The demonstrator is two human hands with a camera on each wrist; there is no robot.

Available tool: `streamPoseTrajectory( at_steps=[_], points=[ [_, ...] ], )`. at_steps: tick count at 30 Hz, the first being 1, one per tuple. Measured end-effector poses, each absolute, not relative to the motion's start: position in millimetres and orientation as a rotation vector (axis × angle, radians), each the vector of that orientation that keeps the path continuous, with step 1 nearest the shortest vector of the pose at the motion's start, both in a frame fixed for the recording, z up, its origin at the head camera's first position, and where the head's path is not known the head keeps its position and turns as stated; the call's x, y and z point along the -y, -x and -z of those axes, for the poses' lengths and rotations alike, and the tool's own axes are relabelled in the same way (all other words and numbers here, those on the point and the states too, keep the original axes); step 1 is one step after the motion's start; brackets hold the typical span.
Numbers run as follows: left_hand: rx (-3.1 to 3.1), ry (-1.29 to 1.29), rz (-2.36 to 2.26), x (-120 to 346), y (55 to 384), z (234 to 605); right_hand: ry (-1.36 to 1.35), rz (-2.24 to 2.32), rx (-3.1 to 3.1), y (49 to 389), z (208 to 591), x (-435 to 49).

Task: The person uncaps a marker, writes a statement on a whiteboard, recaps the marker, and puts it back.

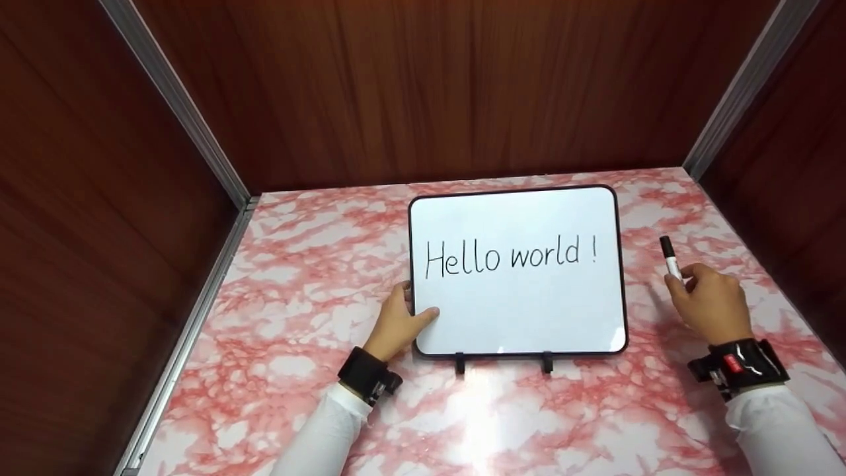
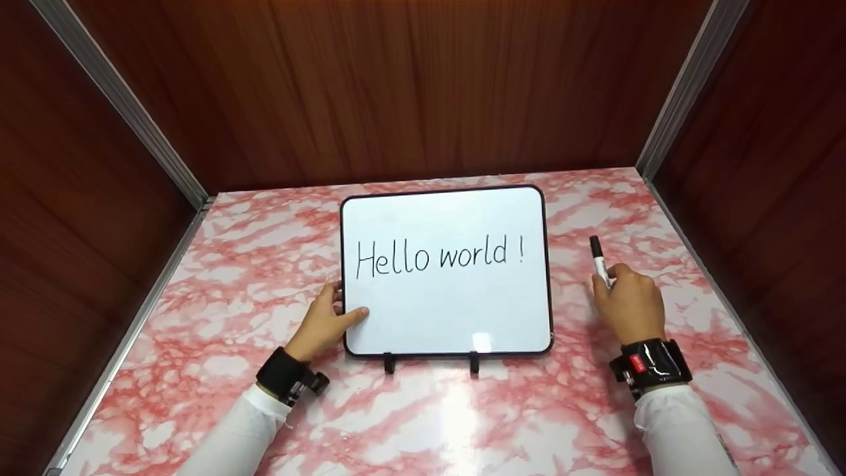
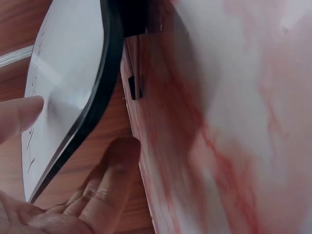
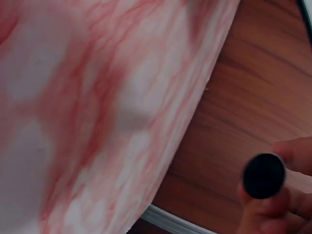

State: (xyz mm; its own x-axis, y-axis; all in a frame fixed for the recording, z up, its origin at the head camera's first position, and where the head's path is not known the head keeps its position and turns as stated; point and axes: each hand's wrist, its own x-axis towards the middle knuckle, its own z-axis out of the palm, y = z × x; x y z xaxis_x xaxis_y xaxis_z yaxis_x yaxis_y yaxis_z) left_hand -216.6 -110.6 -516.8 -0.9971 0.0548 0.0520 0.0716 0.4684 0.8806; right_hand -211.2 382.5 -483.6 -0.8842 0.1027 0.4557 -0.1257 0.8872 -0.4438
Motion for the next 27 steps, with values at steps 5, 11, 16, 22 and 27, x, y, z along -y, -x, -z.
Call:
streamPoseTrajectory(
  at_steps=[5,11,16,22,27],
  points=[
    [2.664,0.167,1.612,110,216,517,0.012,-0.648,2.751,215,492,-398],
    [2.661,0.205,1.598,110,215,516,0.024,-0.628,2.878,218,501,-403],
    [2.686,0.205,1.599,110,215,517,0.001,-0.632,2.994,218,505,-407],
    [2.701,0.206,1.597,110,217,518,0.008,-0.640,3.061,217,508,-411],
    [2.704,0.218,1.593,110,217,517,0.017,-0.642,3.076,217,509,-413]
  ],
)
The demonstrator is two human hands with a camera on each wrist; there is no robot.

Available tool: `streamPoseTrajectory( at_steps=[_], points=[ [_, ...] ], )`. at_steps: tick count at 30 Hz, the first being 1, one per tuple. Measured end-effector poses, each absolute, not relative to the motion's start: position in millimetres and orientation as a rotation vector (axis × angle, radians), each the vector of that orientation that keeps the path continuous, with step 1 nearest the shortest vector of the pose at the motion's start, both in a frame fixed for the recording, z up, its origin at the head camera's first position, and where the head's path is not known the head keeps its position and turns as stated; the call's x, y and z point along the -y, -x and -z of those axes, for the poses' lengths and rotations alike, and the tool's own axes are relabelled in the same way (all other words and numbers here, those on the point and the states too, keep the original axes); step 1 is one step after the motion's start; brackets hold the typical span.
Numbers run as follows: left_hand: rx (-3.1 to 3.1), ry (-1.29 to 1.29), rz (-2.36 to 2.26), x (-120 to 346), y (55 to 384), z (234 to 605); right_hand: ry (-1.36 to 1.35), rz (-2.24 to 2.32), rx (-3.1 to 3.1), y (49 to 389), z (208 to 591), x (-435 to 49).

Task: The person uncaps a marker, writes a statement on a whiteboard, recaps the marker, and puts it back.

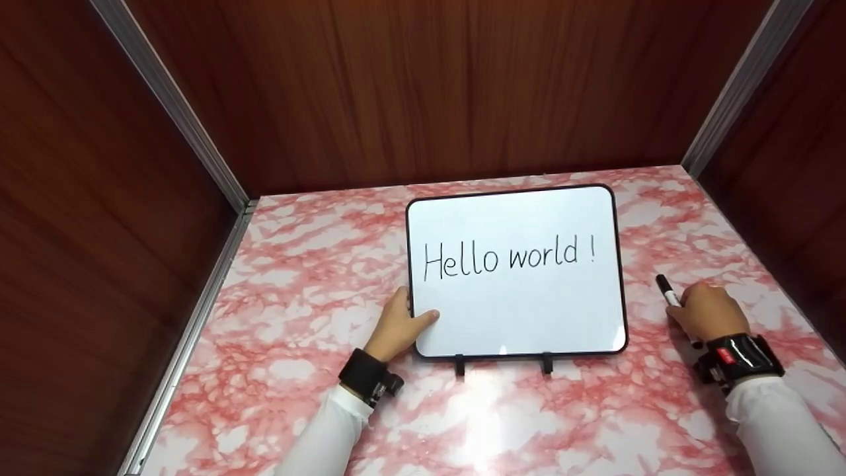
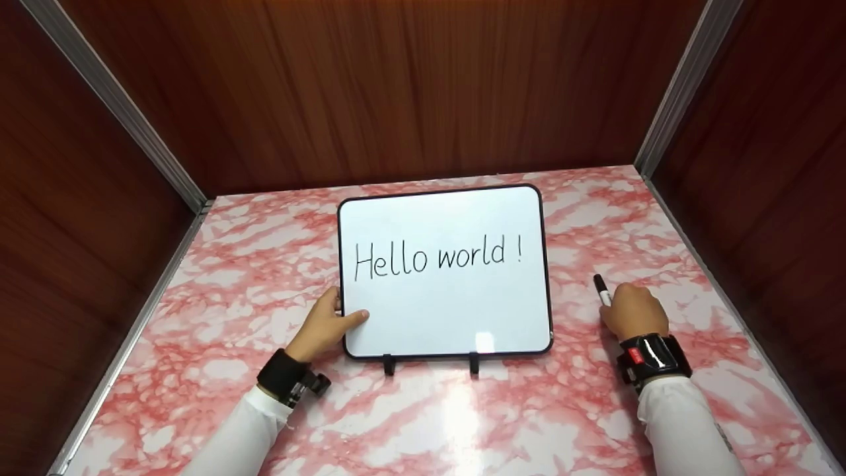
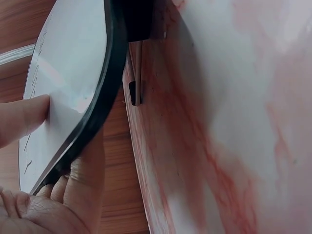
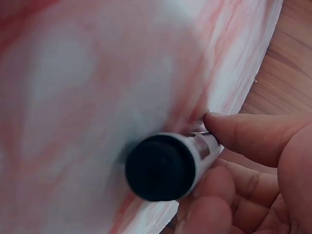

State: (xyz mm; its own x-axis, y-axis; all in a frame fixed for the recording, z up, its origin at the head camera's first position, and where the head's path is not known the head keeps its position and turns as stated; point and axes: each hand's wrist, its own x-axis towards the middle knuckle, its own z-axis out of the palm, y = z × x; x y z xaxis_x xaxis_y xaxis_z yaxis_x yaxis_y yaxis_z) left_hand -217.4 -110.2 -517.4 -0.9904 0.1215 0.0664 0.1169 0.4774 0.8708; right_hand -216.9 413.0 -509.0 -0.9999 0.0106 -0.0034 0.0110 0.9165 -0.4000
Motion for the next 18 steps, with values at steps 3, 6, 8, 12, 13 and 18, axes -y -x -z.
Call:
streamPoseTrajectory(
  at_steps=[3,6,8,12,13,18],
  points=[
    [-2.701,-0.231,-1.591,110.6,218.0,517.6,-0.022,0.637,-3.065,217.4,508.7,-412.7],
    [-2.704,-0.238,-1.594,110.5,218.1,517.5,-0.028,0.624,-3.054,217.3,507.6,-412.4],
    [-2.698,-0.242,-1.607,109.9,218.2,517.7,-0.044,0.618,-3.046,216.9,506.5,-412.3],
    [-2.679,-0.238,-1.646,109.6,217.9,518.7,-0.080,0.612,-3.018,215.8,505.1,-411.5],
    [-2.675,-0.235,-1.653,109.6,217.9,518.8,-0.089,0.606,-3.010,215.6,504.7,-411.4],
    [-2.676,-0.235,-1.658,110.4,218.0,518.8,-0.109,0.606,-2.982,215.2,502.1,-410.9]
  ],
)
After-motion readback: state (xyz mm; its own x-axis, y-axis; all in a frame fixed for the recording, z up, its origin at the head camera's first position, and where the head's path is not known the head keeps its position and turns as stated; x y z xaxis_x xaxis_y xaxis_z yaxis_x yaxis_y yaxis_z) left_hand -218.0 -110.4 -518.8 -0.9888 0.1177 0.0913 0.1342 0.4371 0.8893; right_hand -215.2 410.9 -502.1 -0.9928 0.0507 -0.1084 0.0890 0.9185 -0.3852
